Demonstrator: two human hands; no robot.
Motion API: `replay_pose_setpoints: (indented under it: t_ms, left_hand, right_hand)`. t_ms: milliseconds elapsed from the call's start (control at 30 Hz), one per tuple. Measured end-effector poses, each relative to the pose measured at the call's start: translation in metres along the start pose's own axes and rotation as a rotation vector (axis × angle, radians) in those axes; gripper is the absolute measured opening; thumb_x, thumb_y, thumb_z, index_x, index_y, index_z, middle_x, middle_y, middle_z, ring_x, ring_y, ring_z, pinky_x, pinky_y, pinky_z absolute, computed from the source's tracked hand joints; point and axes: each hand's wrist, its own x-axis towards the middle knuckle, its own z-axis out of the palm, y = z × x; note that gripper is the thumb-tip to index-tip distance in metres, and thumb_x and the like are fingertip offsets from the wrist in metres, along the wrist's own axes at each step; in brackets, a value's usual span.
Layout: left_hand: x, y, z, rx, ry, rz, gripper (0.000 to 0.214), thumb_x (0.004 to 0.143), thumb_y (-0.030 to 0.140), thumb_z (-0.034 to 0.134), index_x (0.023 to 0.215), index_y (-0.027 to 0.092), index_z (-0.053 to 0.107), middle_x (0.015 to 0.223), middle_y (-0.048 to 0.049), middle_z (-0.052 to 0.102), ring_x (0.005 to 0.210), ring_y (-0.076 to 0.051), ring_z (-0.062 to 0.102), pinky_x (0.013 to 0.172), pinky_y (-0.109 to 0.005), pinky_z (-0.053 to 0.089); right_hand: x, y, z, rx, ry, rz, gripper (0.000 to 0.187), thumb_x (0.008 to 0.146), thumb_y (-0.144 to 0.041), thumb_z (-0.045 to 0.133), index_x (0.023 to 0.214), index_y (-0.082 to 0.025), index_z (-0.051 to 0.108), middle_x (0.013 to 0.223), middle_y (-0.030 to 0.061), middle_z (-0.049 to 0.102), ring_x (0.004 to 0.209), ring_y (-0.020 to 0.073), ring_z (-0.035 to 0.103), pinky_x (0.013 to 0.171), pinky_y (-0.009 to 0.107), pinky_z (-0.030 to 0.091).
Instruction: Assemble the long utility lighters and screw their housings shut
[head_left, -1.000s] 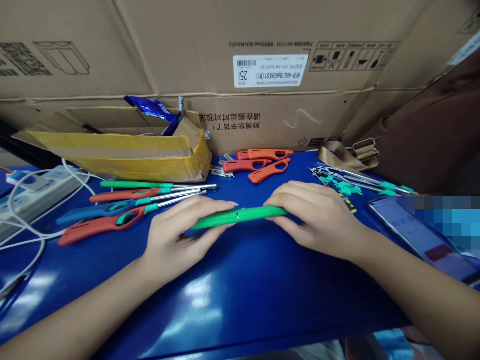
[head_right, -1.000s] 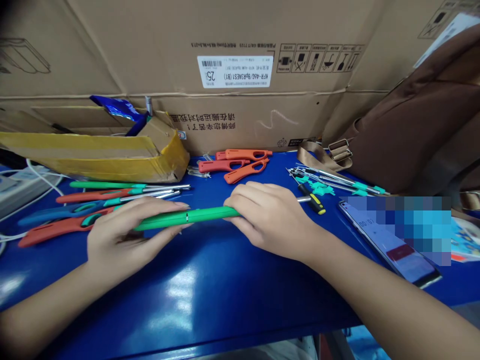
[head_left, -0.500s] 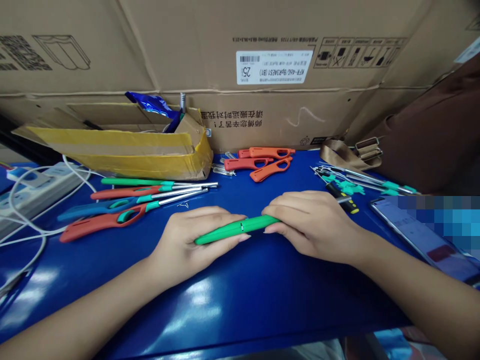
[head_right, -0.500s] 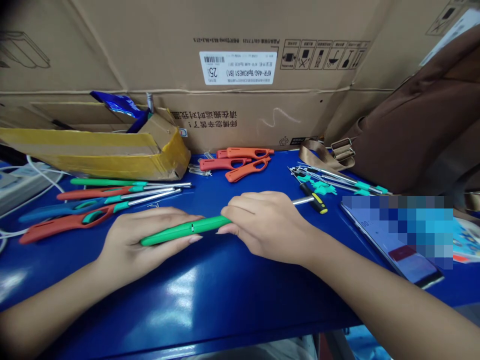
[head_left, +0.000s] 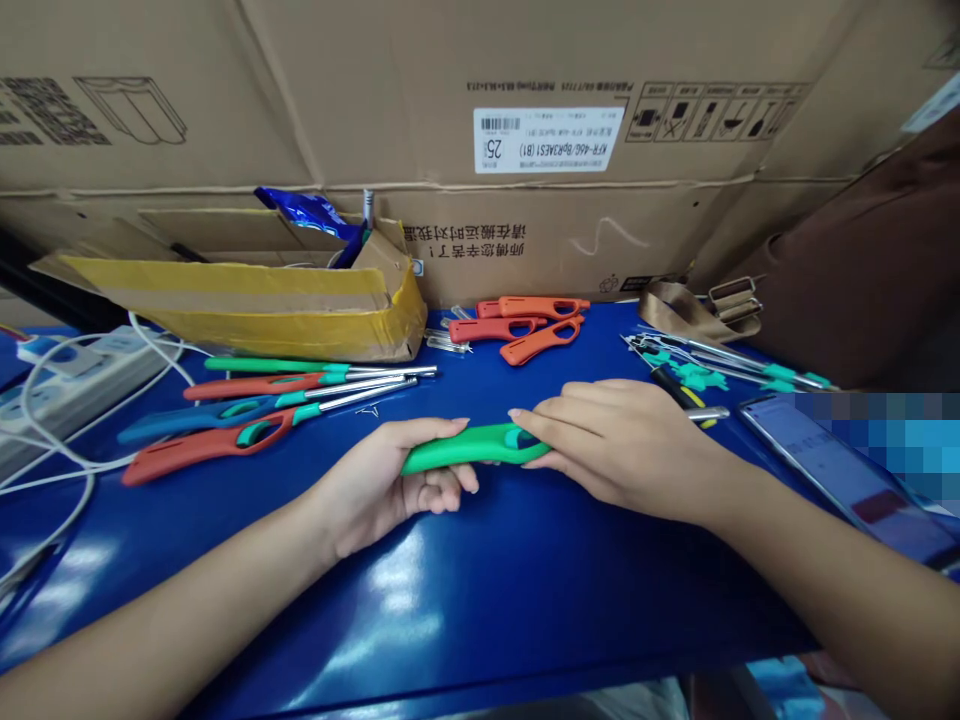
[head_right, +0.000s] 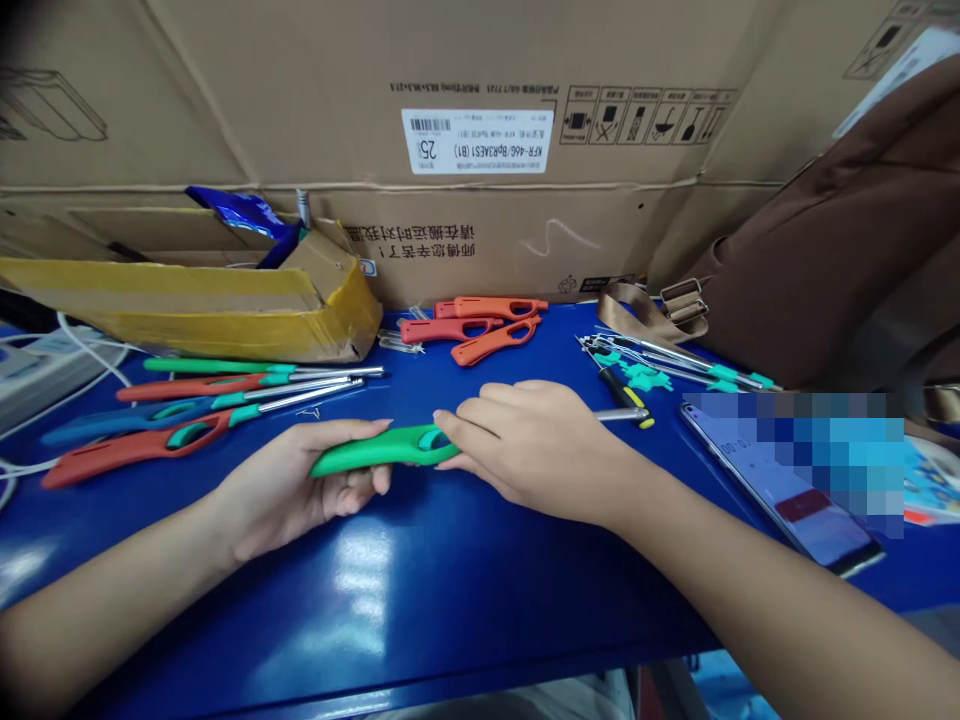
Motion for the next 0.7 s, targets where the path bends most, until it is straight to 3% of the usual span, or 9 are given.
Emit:
replay_pose_setpoints:
  t_ms: [67,100,200,300,433,500,567,700]
  left_hand:
    - [-0.003,0.001,0.001,-0.064,-0.045,-0.041,0.037,0.103,0.038,0.05,0.102,0.014,0.078,0.07,-0.0089,0.078,0.054,-0.02,0.073,0.047,-0.027,0.06]
    - [-0.005,0.001,0.001,-0.023,-0.041,0.014,0.033,0.101,0.039,0.056,0.109,0.016,0.077,0.076,-0.008,0.079,0.062,-0.02,0.075,0.054,-0.028,0.063]
    - [-0.012,0.0,0.003,0.349,-0.005,0.388,0.034,0.088,0.038,0.076,0.117,0.019,0.075,0.099,-0.0076,0.08,0.087,-0.021,0.077,0.078,-0.03,0.065]
    - [-0.016,-0.006,0.002,0.676,-0.024,0.641,0.027,0.094,0.029,0.07,0.119,0.019,0.073,0.106,-0.0073,0.079,0.092,-0.02,0.076,0.084,-0.03,0.063]
    - [-0.013,-0.011,-0.005,0.769,0.02,0.708,0.021,0.097,0.026,0.064,0.114,0.019,0.074,0.103,-0.0074,0.08,0.089,-0.02,0.077,0.081,-0.03,0.063]
    - [-0.011,-0.01,-0.01,0.762,0.068,0.721,0.019,0.096,0.025,0.065,0.111,0.019,0.076,0.101,-0.0071,0.081,0.087,-0.02,0.078,0.08,-0.028,0.063]
    - [-0.011,-0.007,-0.013,0.747,0.115,0.732,0.017,0.094,0.024,0.067,0.107,0.019,0.076,0.099,-0.0064,0.081,0.085,-0.019,0.078,0.079,-0.027,0.063]
    - [-0.013,-0.003,-0.014,0.736,0.163,0.768,0.015,0.091,0.021,0.071,0.105,0.018,0.076,0.095,-0.0055,0.081,0.081,-0.018,0.078,0.077,-0.025,0.063]
  right_hand:
    - [0.001,-0.001,-0.001,0.053,-0.005,0.012,0.032,0.106,-0.031,0.047,0.112,-0.011,0.072,0.097,0.0098,0.079,0.079,0.0194,0.067,0.067,0.033,0.048]
    - [0.001,-0.003,-0.001,0.085,-0.013,0.022,0.032,0.106,-0.03,0.046,0.109,-0.012,0.072,0.096,0.0098,0.078,0.078,0.0192,0.066,0.068,0.033,0.048]
    - [0.002,-0.008,-0.001,0.166,-0.066,0.051,0.033,0.106,-0.03,0.046,0.106,-0.013,0.073,0.094,0.0089,0.078,0.08,0.0197,0.066,0.07,0.033,0.049]
    - [0.002,-0.011,0.001,0.199,-0.131,0.062,0.032,0.106,-0.033,0.047,0.107,-0.015,0.074,0.095,0.0069,0.078,0.083,0.0202,0.068,0.074,0.034,0.052]
    - [-0.003,-0.002,-0.003,0.097,-0.116,0.151,0.04,0.098,-0.044,0.063,0.121,-0.012,0.071,0.103,0.0102,0.079,0.093,0.0248,0.072,0.079,0.036,0.054]
    - [-0.006,0.007,-0.008,0.064,-0.135,0.197,0.031,0.095,-0.039,0.066,0.113,-0.014,0.075,0.099,0.0092,0.079,0.089,0.0247,0.072,0.077,0.035,0.053]
    - [-0.007,0.014,-0.013,0.071,-0.158,0.21,0.022,0.098,-0.032,0.061,0.101,-0.017,0.076,0.09,0.007,0.078,0.081,0.0221,0.07,0.072,0.034,0.05]
    - [-0.007,0.019,-0.014,0.098,-0.147,0.115,0.029,0.104,-0.03,0.05,0.098,-0.015,0.074,0.086,0.0079,0.073,0.08,0.0213,0.065,0.07,0.033,0.045]
